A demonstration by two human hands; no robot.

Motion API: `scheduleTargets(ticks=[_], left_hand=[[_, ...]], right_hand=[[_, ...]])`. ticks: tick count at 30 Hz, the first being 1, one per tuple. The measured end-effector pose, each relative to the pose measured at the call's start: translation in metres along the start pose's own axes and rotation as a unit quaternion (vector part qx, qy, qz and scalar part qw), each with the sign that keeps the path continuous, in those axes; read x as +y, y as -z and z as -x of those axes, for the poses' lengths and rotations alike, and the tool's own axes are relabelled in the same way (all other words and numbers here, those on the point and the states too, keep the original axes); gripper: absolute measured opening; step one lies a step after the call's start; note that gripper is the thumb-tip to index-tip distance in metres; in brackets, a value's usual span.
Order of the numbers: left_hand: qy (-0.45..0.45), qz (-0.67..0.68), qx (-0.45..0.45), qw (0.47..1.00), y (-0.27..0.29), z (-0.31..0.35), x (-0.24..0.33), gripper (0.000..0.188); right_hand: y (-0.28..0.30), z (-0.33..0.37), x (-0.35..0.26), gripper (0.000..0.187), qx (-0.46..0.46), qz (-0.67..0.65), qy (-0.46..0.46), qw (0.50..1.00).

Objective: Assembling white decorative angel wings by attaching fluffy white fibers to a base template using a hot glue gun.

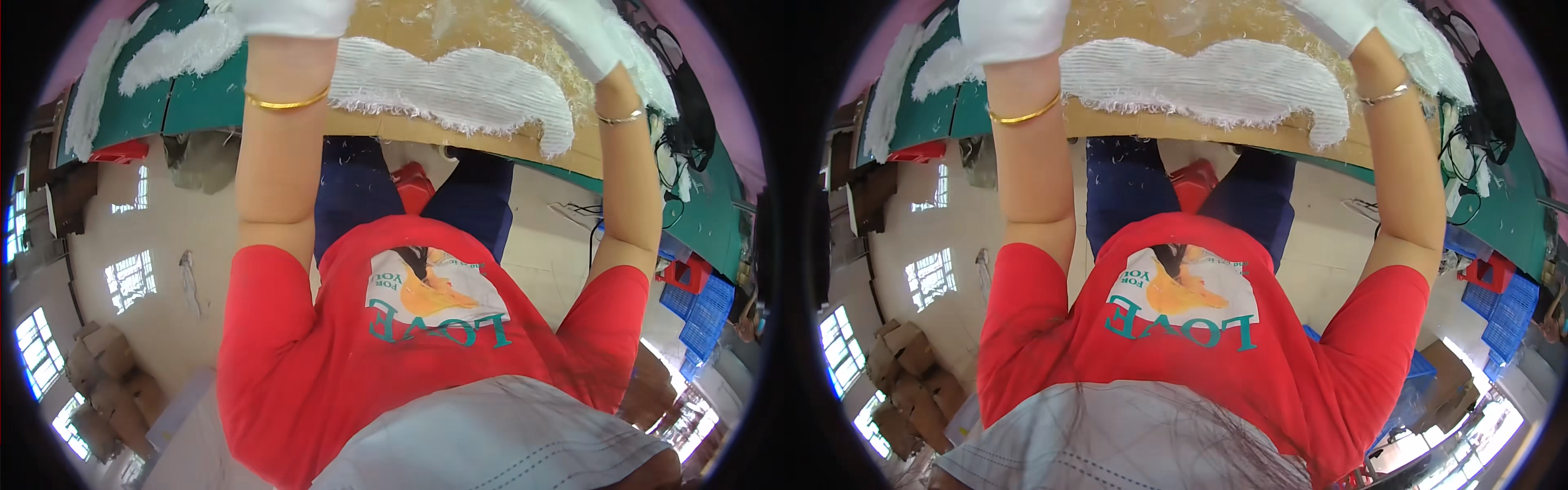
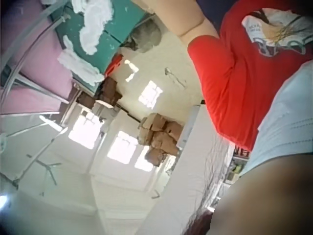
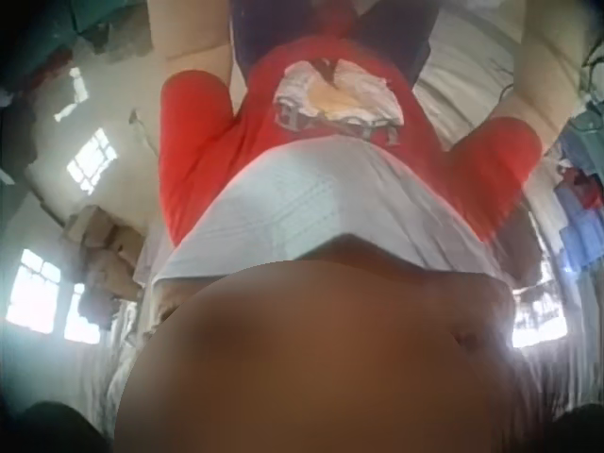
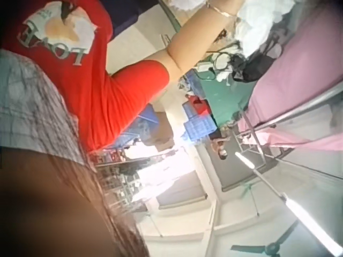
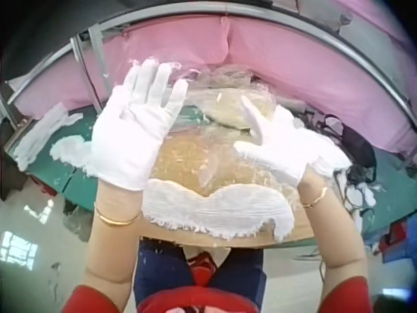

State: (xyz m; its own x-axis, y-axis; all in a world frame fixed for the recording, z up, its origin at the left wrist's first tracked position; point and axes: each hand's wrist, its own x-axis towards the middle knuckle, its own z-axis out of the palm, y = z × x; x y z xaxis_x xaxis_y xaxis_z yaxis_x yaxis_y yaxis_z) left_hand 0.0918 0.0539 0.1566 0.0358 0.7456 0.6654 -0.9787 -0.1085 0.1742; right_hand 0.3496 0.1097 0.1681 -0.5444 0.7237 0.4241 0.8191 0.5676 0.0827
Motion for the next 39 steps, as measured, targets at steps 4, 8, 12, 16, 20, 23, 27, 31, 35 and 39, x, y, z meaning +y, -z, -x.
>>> scheduleTargets(ticks=[4, 8, 12, 16, 20, 23, 27, 31, 35, 39], left_hand=[[-0.016, 0.069, 0.071, 0.995, -0.007, 0.014, -0.002, 0.049], [-0.016, 0.093, 0.102, 0.99, -0.022, 0.019, 0.0, 0.05], [-0.128, -0.217, 0.204, 0.946, 0.0, 0.035, 0.035, 0.044], [-0.009, -0.213, 0.092, 0.973, 0.045, 0.071, 0.085, 0.044], [0.045, -0.311, 0.112, 0.943, 0.035, 0.077, 0.102, 0.047], [0.036, -0.481, 0.108, 0.869, 0.036, 0.115, 0.135, 0.046], [-0.022, -0.616, 0.025, 0.787, 0.048, 0.152, 0.126, 0.025], [0.101, -0.864, 0.028, 0.492, 0.022, 0.162, 0.131, 0.016], [-0.025, -0.92, -0.159, 0.357, 0.074, 0.162, 0.134, 0.03], [0.087, -0.946, -0.266, 0.162, 0.06, 0.157, 0.134, 0.039]], right_hand=[[-0.113, 0.013, 0.032, 0.082, -0.016, -0.671, 0.028, 0.741], [-0.079, 0.002, 0.005, 0.058, -0.189, -0.746, 0.08, 0.634], [-0.076, 0.0, 0.023, 0.032, -0.215, -0.584, -0.005, 0.783], [-0.028, 0.001, 0.027, 0.032, -0.184, -0.411, 0.027, 0.892], [-0.018, 0.025, 0.048, 0.022, -0.047, -0.324, 0.042, 0.944], [0.015, 0.046, 0.028, 0.019, 0.02, -0.134, 0.074, 0.988], [0.011, 0.086, 0.014, 0.023, 0.125, -0.075, 0.127, 0.981], [-0.02, 0.115, -0.009, 0.023, 0.215, -0.09, 0.117, 0.965], [-0.063, 0.147, -0.039, 0.026, 0.28, -0.085, 0.05, 0.955], [-0.087, 0.159, -0.043, 0.028, 0.267, -0.051, 0.03, 0.962]])
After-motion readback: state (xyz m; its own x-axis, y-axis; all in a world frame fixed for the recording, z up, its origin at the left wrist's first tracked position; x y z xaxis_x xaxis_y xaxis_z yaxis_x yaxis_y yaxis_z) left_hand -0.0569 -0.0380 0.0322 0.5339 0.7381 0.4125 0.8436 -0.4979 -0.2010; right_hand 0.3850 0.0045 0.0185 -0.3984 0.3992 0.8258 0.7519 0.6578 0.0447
